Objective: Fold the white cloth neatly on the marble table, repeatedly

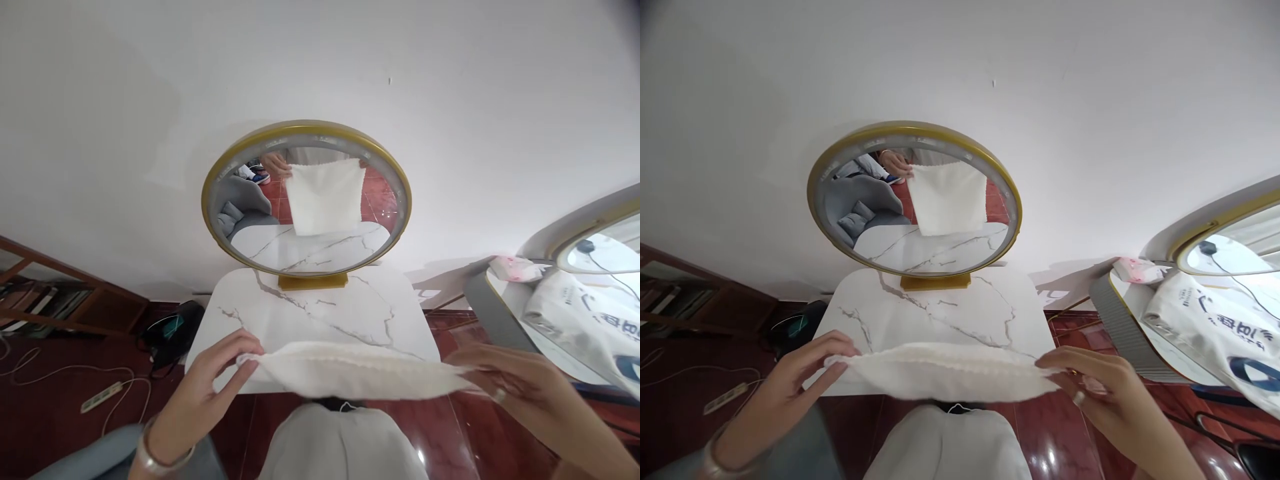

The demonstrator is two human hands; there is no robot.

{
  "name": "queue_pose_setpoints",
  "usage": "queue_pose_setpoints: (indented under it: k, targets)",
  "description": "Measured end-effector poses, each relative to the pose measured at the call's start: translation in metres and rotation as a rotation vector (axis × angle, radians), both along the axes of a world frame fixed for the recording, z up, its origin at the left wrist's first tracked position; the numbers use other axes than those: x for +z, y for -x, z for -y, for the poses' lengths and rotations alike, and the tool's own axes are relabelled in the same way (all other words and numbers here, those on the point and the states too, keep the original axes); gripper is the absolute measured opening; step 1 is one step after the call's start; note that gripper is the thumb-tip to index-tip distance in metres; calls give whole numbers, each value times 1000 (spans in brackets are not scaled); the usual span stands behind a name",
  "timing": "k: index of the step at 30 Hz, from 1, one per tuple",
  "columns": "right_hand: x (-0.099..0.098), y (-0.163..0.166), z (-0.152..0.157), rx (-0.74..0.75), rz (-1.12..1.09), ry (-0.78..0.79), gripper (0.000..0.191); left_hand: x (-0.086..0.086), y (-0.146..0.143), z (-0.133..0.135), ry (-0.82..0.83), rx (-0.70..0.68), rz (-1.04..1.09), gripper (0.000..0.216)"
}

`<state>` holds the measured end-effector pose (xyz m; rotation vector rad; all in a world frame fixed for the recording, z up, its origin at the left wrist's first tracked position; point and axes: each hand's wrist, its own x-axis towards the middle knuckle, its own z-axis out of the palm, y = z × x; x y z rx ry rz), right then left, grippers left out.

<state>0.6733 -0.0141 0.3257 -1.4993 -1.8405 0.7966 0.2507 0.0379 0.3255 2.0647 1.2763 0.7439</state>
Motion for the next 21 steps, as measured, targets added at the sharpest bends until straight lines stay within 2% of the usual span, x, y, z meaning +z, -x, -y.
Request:
queue_pose_setpoints:
  k: [2,4,6,7,8,10,13,15,17,21]
  targets:
    - [13,-2,0,-91,-100,-91,13,11,1,-4,-48,39,34,21]
    - [16,-2,-17,-285,-163,-139,16,16,-4,-23,-113,85,32,21]
    - [6,0,-52,-445,-166,-142,23,10,-14,-55,-149,126,5,23]
    - [-5,1,-74,-425,-177,-104,30,1,-20,-74,-157,143,-10,23]
    - [-20,2,-97,-385,-205,-76,34,-12,-26,-94,-154,163,-28,23]
    - [-58,5,-140,-333,-260,3,39,-48,-39,-130,-143,198,-67,22]
    - [-122,16,-179,-427,-164,82,37,-115,-56,-161,-139,279,-181,21]
    - [-161,29,-182,-493,-120,78,37,-157,-66,-161,-156,343,-206,31]
    - [-195,44,-172,-539,-80,84,39,-194,-75,-146,-160,359,-226,39]
    - [-244,72,-130,-546,-6,137,33,-250,-88,-102,-105,277,-279,38]
